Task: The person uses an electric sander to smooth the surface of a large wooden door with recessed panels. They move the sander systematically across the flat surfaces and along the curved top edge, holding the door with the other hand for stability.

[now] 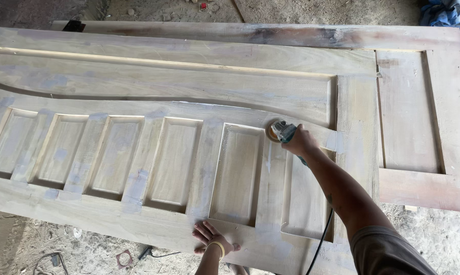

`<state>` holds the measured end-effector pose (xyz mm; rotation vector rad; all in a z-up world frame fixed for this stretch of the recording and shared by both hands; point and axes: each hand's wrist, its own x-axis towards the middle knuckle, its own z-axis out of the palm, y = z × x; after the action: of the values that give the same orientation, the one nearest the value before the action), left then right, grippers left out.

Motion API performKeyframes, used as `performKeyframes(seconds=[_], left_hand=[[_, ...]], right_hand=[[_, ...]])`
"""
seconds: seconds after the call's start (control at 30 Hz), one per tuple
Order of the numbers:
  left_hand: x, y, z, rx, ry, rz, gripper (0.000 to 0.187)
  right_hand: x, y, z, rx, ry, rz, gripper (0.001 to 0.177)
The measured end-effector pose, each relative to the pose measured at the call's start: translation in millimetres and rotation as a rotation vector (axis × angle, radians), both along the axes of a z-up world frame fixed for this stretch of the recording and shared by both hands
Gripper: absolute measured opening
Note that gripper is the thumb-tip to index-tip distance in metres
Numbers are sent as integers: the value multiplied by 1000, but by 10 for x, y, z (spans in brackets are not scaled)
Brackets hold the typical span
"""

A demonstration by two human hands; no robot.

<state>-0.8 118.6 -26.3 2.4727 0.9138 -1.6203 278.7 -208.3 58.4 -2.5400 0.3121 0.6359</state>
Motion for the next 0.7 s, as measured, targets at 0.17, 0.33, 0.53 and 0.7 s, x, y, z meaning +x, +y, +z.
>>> performKeyframes(seconds=[0.17,0.33,0.53,0.7], left_hand=[[-23,6,-65,4,0,-40,171],[-34,-13,-39,21,-2,-34,173],[-86,17,-116,63,-26,-45,172],[-81,18,-276,147,59,-122,170]], right_hand=[[241,-87,-105,-24,-52,-88,95],[138,-186,-139,-12,-33,-148,93],[-500,-202,-67,-37,20,23,85],[-1126,-184,15,-52,14,178,75]])
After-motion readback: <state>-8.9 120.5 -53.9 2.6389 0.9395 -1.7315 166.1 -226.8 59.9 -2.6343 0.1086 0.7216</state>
